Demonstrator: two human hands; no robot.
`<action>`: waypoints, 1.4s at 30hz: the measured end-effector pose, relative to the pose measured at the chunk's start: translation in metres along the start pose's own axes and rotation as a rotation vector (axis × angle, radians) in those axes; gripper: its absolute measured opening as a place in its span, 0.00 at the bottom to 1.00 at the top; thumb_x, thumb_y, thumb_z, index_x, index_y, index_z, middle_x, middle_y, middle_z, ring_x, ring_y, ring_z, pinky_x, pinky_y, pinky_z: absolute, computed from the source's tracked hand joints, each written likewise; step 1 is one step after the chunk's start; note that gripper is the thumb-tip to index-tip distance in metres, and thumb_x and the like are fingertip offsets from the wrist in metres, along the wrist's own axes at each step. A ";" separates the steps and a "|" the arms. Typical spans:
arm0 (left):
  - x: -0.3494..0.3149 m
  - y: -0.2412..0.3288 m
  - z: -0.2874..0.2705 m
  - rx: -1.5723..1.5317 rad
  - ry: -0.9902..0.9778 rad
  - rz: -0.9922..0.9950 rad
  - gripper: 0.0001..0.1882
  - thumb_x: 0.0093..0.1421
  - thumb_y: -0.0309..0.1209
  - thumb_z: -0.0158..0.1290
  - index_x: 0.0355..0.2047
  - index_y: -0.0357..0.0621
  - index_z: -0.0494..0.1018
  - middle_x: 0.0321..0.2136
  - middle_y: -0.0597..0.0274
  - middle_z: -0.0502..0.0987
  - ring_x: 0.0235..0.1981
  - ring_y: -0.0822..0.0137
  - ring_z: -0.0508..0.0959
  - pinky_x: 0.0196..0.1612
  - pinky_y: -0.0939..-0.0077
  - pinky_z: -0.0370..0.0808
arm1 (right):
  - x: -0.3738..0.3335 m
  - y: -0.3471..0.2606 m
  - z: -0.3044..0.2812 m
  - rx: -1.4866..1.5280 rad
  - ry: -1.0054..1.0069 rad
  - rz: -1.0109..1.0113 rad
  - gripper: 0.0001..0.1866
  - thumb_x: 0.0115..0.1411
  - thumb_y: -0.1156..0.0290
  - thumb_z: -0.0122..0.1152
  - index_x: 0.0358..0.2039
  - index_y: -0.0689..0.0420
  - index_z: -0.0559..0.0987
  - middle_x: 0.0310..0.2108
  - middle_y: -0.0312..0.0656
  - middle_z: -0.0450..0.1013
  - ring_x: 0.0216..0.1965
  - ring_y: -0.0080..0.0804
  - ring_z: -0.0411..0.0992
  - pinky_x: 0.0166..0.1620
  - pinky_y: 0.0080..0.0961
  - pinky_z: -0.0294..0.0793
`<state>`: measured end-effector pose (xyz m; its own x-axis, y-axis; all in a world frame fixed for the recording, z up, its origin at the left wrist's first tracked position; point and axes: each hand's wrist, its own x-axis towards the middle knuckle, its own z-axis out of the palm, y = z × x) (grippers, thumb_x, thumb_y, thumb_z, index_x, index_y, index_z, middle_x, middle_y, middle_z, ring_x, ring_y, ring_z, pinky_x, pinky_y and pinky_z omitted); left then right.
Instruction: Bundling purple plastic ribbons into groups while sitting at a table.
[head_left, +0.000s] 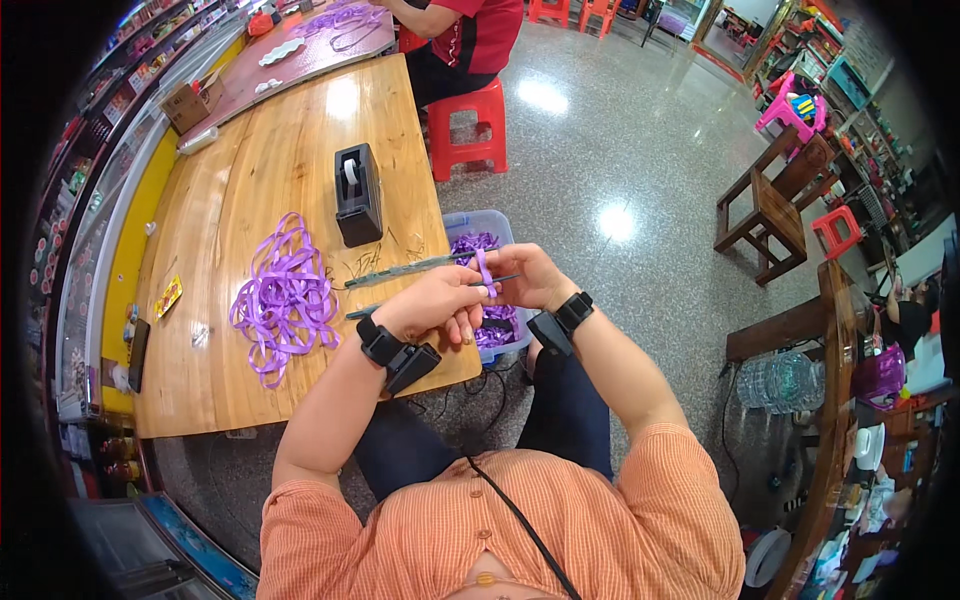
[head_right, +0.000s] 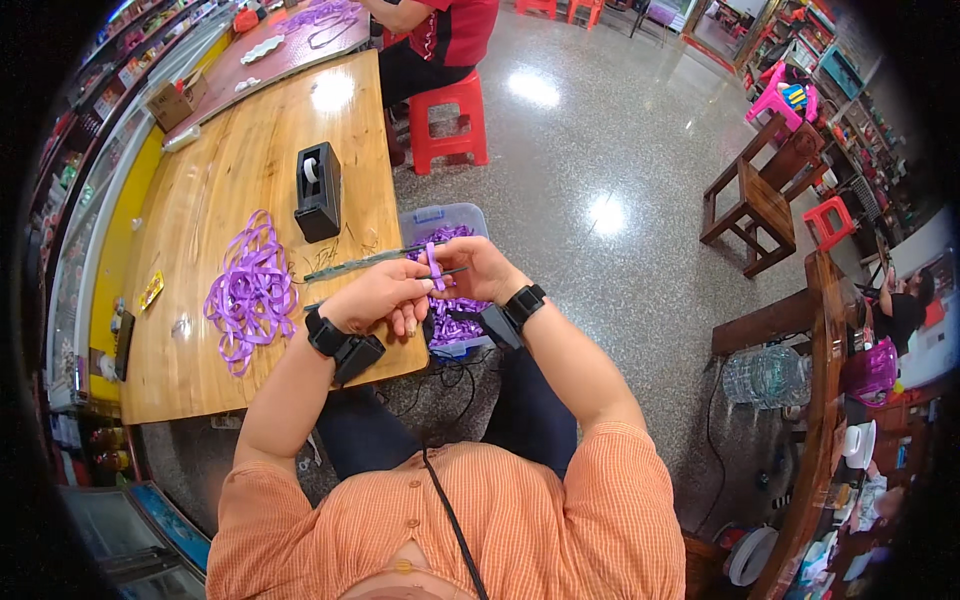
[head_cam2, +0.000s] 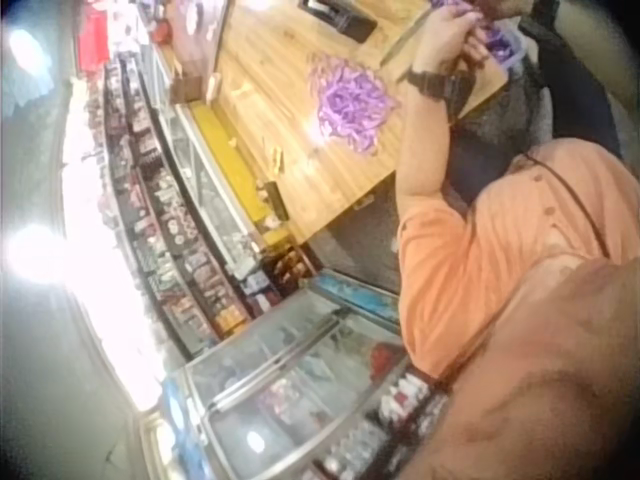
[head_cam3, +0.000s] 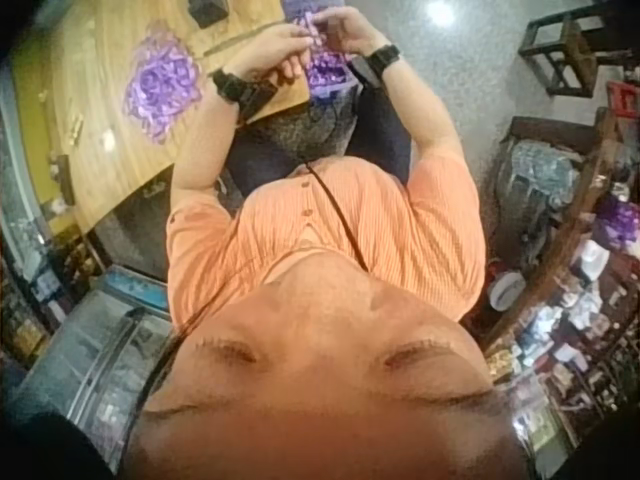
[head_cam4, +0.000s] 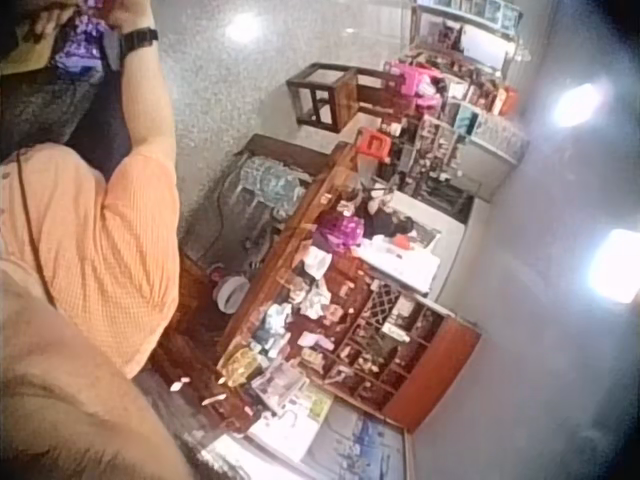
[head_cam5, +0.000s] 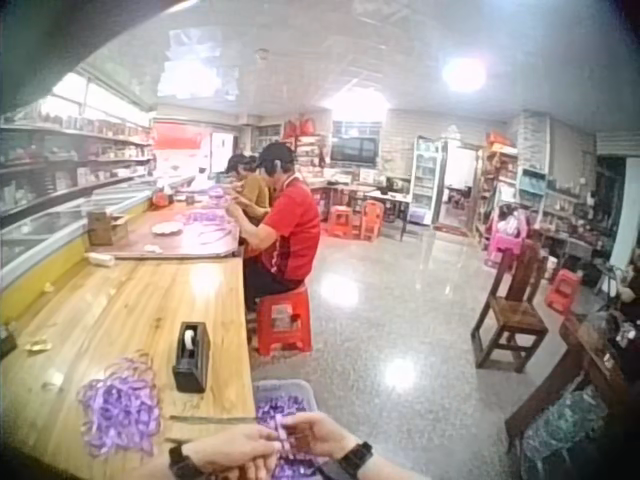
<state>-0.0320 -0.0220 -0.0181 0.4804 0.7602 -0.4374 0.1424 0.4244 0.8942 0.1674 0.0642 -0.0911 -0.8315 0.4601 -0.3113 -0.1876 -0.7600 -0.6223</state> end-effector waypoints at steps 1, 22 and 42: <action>0.000 -0.001 -0.001 -0.002 0.001 -0.007 0.09 0.68 0.32 0.46 0.39 0.37 0.70 0.21 0.64 0.75 0.15 0.74 0.78 0.15 0.85 0.74 | -0.001 -0.002 0.011 0.008 0.084 0.032 0.14 0.60 0.58 0.64 0.39 0.55 0.81 0.34 0.35 0.77 0.35 0.28 0.73 0.44 0.32 0.77; 0.001 -0.001 -0.001 0.035 0.004 -0.010 0.09 0.69 0.33 0.47 0.35 0.39 0.68 0.22 0.63 0.77 0.16 0.74 0.78 0.15 0.85 0.74 | -0.019 0.004 0.034 -0.432 0.583 -0.196 0.18 0.59 0.52 0.64 0.35 0.55 0.80 0.29 0.32 0.77 0.25 0.20 0.70 0.32 0.21 0.72; 0.005 -0.011 -0.005 0.002 0.002 0.027 0.09 0.67 0.30 0.46 0.39 0.35 0.70 0.24 0.59 0.78 0.18 0.72 0.79 0.17 0.83 0.77 | -0.004 0.032 0.078 -1.481 1.029 -0.878 0.09 0.54 0.65 0.63 0.25 0.59 0.79 0.26 0.45 0.76 0.32 0.45 0.76 0.35 0.38 0.75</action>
<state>-0.0358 -0.0204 -0.0310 0.4827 0.7720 -0.4135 0.1317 0.4028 0.9058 0.1239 0.0021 -0.0543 -0.1157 0.8764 0.4675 0.6436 0.4246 -0.6368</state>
